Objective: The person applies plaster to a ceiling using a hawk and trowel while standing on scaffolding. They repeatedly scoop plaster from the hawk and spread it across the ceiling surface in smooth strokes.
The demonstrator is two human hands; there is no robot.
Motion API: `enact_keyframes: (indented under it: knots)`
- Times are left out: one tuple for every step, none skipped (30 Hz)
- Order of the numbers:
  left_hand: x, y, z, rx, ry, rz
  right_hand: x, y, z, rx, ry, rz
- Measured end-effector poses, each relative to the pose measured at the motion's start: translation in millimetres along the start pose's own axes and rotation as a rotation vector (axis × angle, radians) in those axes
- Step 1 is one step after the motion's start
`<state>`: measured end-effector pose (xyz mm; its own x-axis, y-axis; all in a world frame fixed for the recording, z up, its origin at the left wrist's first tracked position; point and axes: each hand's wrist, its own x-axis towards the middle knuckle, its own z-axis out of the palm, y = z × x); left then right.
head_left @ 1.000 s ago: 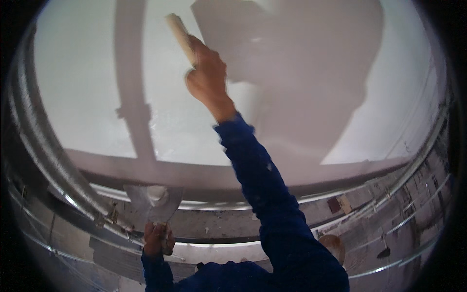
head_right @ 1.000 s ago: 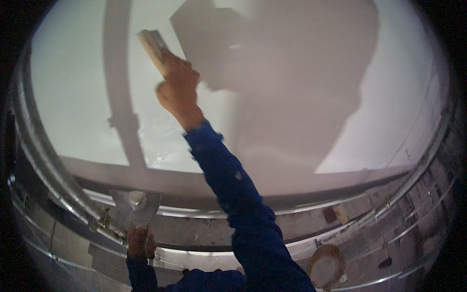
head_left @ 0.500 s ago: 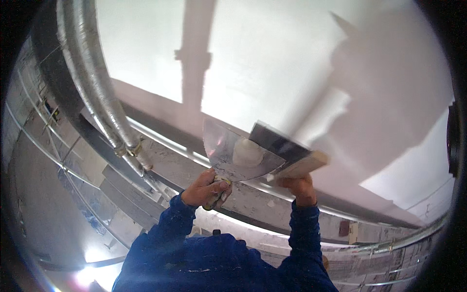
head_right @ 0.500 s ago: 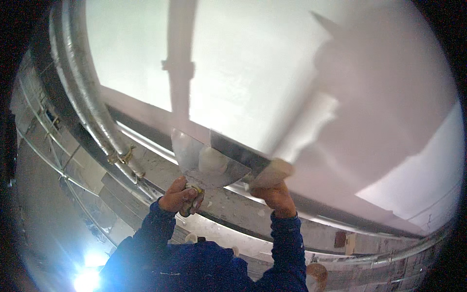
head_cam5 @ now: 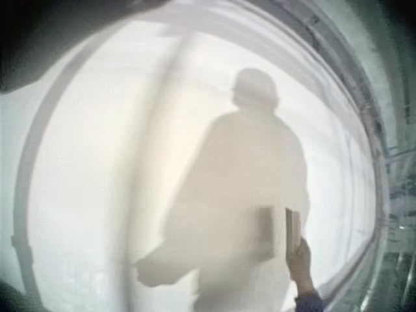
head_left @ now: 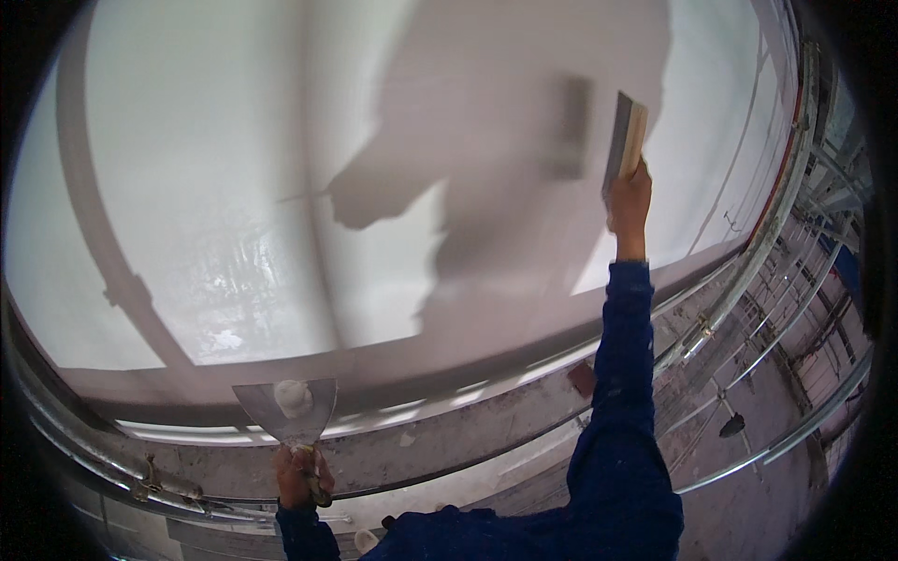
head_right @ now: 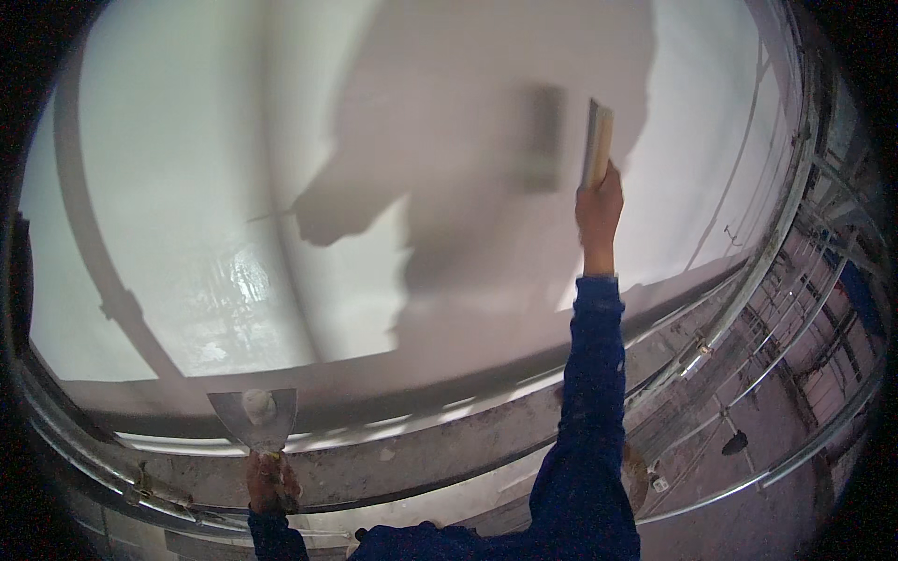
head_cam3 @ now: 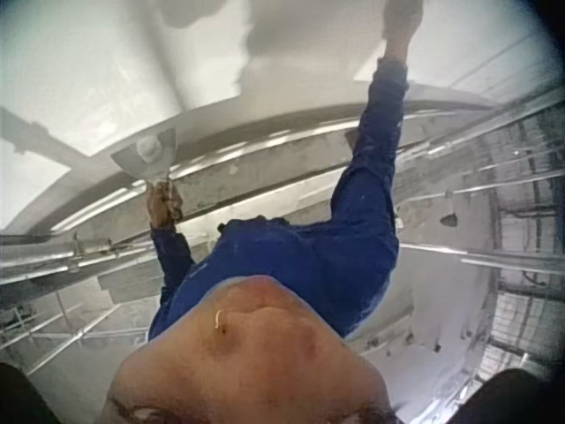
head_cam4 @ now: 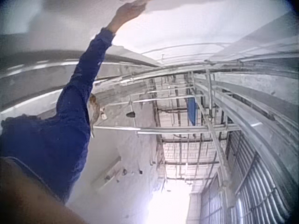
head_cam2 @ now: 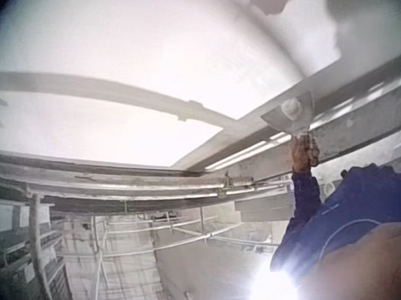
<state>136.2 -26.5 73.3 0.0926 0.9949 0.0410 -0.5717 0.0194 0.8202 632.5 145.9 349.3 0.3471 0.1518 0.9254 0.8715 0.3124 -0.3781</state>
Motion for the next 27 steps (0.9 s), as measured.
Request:
enact_keyframes:
  knots:
    - [-3,-1,1,0.013,0.044,0.016,14,-3,14,-0.098,0.018,0.072]
    - [-3,-1,-2,-0.028,0.051,-0.021,29,1,22,-0.142,0.006,0.065]
    - [-5,-2,-2,-0.013,0.074,-0.027,40,3,33,-0.124,0.007,0.03]
    - [-7,-2,-2,0.002,0.097,-0.033,49,6,44,-0.105,0.008,-0.006]
    - [-7,0,-3,0.021,0.118,-0.034,56,7,55,-0.083,0.016,-0.039]
    - [-9,-2,-11,0.004,0.115,-0.05,57,7,67,-0.034,0.011,-0.04]
    - [-11,-8,-24,-0.014,0.11,-0.067,57,7,76,-0.093,0.024,-0.008]
    - [-12,-9,-34,-0.031,0.106,-0.082,51,-2,83,-0.151,0.037,0.024]
    - [-15,-3,-37,-0.033,0.111,-0.05,41,-16,94,-0.199,0.043,0.06]
    - [-19,4,-39,-0.035,0.114,-0.019,32,-32,101,-0.22,0.039,0.102]
    - [-23,10,-40,-0.04,0.116,0.013,23,-58,104,-0.242,0.034,0.141]
    - [-26,17,-42,-0.05,0.15,0.012,14,-77,109,-0.274,0.029,0.184]
    - [-28,24,-44,-0.06,0.182,0.01,8,-88,118,-0.255,0.043,0.149]
    - [-31,29,-48,-0.068,0.209,0.003,2,-97,123,-0.242,0.059,0.117]
    - [-33,33,-54,-0.063,0.203,-0.001,-5,-108,127,-0.231,0.077,0.085]
    - [-35,36,-62,-0.058,0.196,-0.005,-12,-122,131,-0.248,0.07,0.095]
    - [-39,42,-72,-0.048,0.203,0.0,-24,-146,142,-0.25,0.055,0.11]
    - [-40,45,-79,-0.05,0.186,0.008,-31,-168,145,-0.267,0.05,0.118]
    - [-41,48,-86,-0.052,0.168,0.015,-39,-186,149,-0.255,0.033,0.103]
    - [-43,52,-92,-0.054,0.155,0.026,-47,-204,154,-0.239,0.015,0.087]
    - [-45,56,-99,-0.063,0.159,0.022,-55,-221,158,-0.231,-0.001,0.073]
    - [-47,59,-105,-0.071,0.165,0.02,-63,-239,163,-0.23,-0.01,0.056]
    - [-50,63,-110,-0.08,0.175,0.018,-72,-257,169,-0.226,-0.021,0.04]
    - [-52,68,-114,-0.067,0.173,0.031,-80,-275,174,-0.223,-0.032,0.024]
    - [-55,73,-117,-0.054,0.173,0.044,-88,-294,177,-0.215,-0.048,0.026]
    - [-58,77,-122,-0.043,0.172,0.061,-97,-316,180,-0.204,-0.063,0.026]
    - [-62,78,-130,-0.055,0.175,0.068,-107,-335,184,-0.199,-0.075,0.031]
